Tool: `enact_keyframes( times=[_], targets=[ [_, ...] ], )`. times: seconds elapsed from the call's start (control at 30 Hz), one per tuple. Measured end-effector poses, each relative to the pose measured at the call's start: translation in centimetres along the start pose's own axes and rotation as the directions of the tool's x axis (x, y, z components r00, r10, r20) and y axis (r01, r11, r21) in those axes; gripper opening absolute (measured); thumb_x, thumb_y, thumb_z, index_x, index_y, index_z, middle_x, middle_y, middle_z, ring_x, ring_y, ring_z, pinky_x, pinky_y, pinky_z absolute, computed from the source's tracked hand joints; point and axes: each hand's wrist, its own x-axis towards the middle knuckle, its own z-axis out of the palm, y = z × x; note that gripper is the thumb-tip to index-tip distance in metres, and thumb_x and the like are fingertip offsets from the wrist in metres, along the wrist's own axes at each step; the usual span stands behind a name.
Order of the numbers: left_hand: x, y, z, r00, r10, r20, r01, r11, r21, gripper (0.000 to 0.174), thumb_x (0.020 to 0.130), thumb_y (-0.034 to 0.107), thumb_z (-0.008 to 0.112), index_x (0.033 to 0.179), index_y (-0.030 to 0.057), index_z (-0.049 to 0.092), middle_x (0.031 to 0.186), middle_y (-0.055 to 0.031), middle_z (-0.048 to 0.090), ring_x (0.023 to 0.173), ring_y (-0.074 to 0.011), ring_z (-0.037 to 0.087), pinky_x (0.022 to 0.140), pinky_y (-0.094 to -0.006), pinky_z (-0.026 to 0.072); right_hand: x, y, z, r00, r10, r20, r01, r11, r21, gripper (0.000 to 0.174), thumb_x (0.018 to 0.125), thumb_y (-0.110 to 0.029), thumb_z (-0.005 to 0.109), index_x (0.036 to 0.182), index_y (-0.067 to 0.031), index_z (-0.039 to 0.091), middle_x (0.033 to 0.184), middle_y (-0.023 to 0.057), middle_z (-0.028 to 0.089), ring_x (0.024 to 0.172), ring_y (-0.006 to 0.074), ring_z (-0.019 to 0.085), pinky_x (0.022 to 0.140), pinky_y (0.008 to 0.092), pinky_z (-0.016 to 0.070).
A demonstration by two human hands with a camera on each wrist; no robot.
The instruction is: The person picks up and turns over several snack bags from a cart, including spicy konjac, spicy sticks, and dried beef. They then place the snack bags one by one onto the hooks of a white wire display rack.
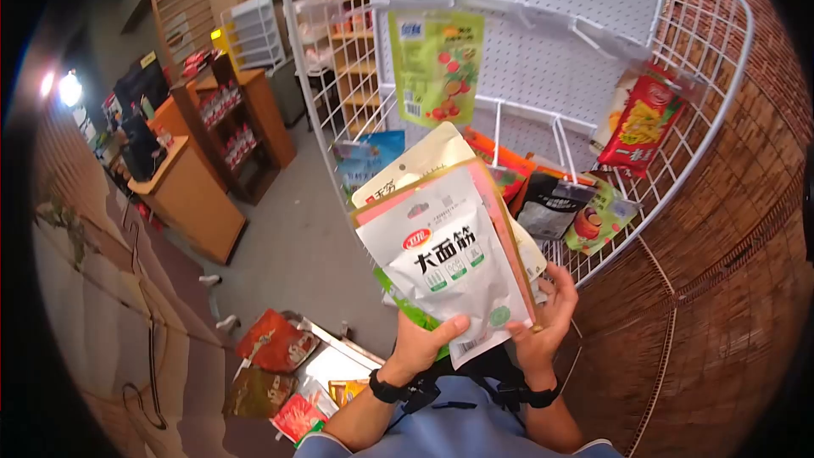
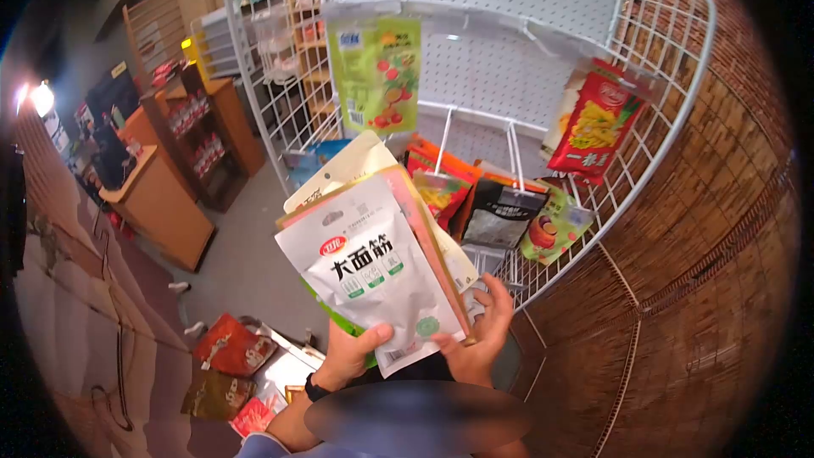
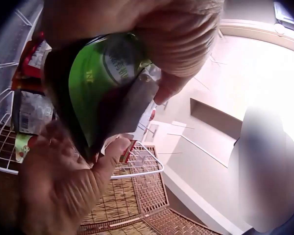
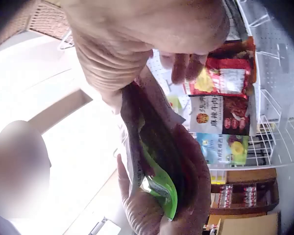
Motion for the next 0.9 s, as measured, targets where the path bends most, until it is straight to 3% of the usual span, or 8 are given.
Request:
enact_keyframes(
  times=[0.03, 0.1, 0.17, 0.23, 0.43, 0.57, 0.8, 0.9],
  targets=[
    [0.2, 0.4, 0.3, 1.000, 0.004, 0.029, -0.007, 0.996, 0.093, 0.078, 0.083, 0.017, 0.086, 0.146, -0.0007, 0.043, 0.137, -0.0113, 0.059, 0.122, -0.0225, 0.059, 0.105, -0.0380, 0.0479, 0.6, -0.9, -0.5, 1.000, -0.025, -0.011, 0.025, 1.000, 0.000, 0.112, 0.069, -0.050, 0.093, 0.149, 0.0022, 0.035, 0.132, 0.0156, 0.053, 0.120, 0.0260, 0.055, 0.103, 0.0387, 0.0485],
    [0.5, 1.3, 1.5, 0.997, 0.033, 0.069, -0.042, 0.991, 0.130, 0.081, 0.082, 0.020, 0.087, 0.145, -0.0016, 0.042, 0.136, -0.0116, 0.059, 0.121, -0.0222, 0.059, 0.105, -0.0381, 0.0483, 1.5, -2.2, -2.0, 0.927, -0.072, 0.367, 0.265, 0.820, -0.507, 0.107, 0.067, -0.050, 0.095, 0.144, 0.0034, 0.043, 0.129, 0.0156, 0.054, 0.117, 0.0247, 0.055, 0.103, 0.0386, 0.0484],
    [0.7, 1.7, 2.2, 0.997, 0.041, 0.066, -0.046, 0.996, 0.073, 0.086, 0.080, 0.023, 0.090, 0.146, -0.0017, 0.041, 0.137, -0.0116, 0.058, 0.123, -0.0224, 0.058, 0.105, -0.0382, 0.0477, 1.9, -2.7, -1.3, 0.945, -0.059, 0.322, 0.227, 0.827, -0.514, 0.099, 0.066, -0.042, 0.097, 0.138, 0.0043, 0.049, 0.127, 0.0157, 0.058, 0.114, 0.0230, 0.059, 0.100, 0.0373, 0.0507],
    [1.1, 1.2, 2.0, 0.996, 0.021, 0.088, -0.026, 0.998, 0.053, 0.090, 0.080, 0.031, 0.090, 0.148, -0.0020, 0.040, 0.138, -0.0117, 0.058, 0.124, -0.0226, 0.057, 0.106, -0.0383, 0.0470, 2.0, -2.1, -0.7, 0.965, 0.126, 0.232, -0.082, 0.978, -0.193, 0.088, 0.070, -0.029, 0.096, 0.135, 0.0038, 0.048, 0.122, 0.0148, 0.063, 0.109, 0.0208, 0.063, 0.096, 0.0352, 0.0529],
    [3.6, 0.4, 0.7, 0.969, -0.092, 0.231, 0.084, 0.996, 0.044, 0.094, 0.082, 0.044, 0.087, 0.148, -0.0030, 0.040, 0.138, -0.0114, 0.058, 0.123, -0.0215, 0.057, 0.104, -0.0376, 0.0471, 2.7, 0.1, -1.6, 0.945, 0.317, 0.078, -0.321, 0.945, 0.060, 0.056, 0.082, -0.014, 0.089, 0.116, -0.0016, 0.046, 0.105, 0.0114, 0.069, 0.094, 0.0145, 0.068, 0.084, 0.0287, 0.0554],
    [5.2, 0.0, 1.6, 0.987, -0.079, 0.140, 0.064, 0.992, 0.107, 0.081, 0.086, 0.035, 0.085, 0.145, -0.0027, 0.043, 0.132, -0.0102, 0.061, 0.117, -0.0192, 0.060, 0.101, -0.0367, 0.0487, 4.4, 0.3, -2.3, 0.961, 0.275, 0.028, -0.273, 0.960, -0.065, 0.042, 0.091, -0.026, 0.081, 0.107, -0.0023, 0.051, 0.100, 0.0071, 0.066, 0.088, 0.0093, 0.061, 0.078, 0.0262, 0.0506],
    [8.6, -0.7, 1.9, 0.996, -0.082, -0.020, 0.083, 0.995, 0.063, 0.056, 0.095, 0.015, 0.075, 0.141, -0.0011, 0.047, 0.129, -0.0111, 0.062, 0.113, -0.0196, 0.063, 0.098, -0.0367, 0.0519, 8.3, 2.8, -3.1, 0.994, 0.092, -0.052, -0.103, 0.951, -0.293, 0.029, 0.097, -0.023, 0.074, 0.097, -0.0003, 0.056, 0.089, 0.0045, 0.066, 0.078, 0.0094, 0.060, 0.071, 0.0266, 0.0502],
    [9.7, -0.6, 1.7, 0.995, -0.056, -0.085, 0.052, 0.998, -0.044, 0.055, 0.095, 0.012, 0.073, 0.141, -0.0006, 0.046, 0.130, -0.0125, 0.062, 0.113, -0.0216, 0.063, 0.099, -0.0385, 0.0524, 10.8, 3.5, -4.3, 0.969, -0.009, -0.246, -0.088, 0.920, -0.382, 0.024, 0.100, -0.020, 0.071, 0.098, 0.0002, 0.058, 0.086, 0.0038, 0.066, 0.074, 0.0076, 0.058, 0.069, 0.0254, 0.0489]
  ],
)
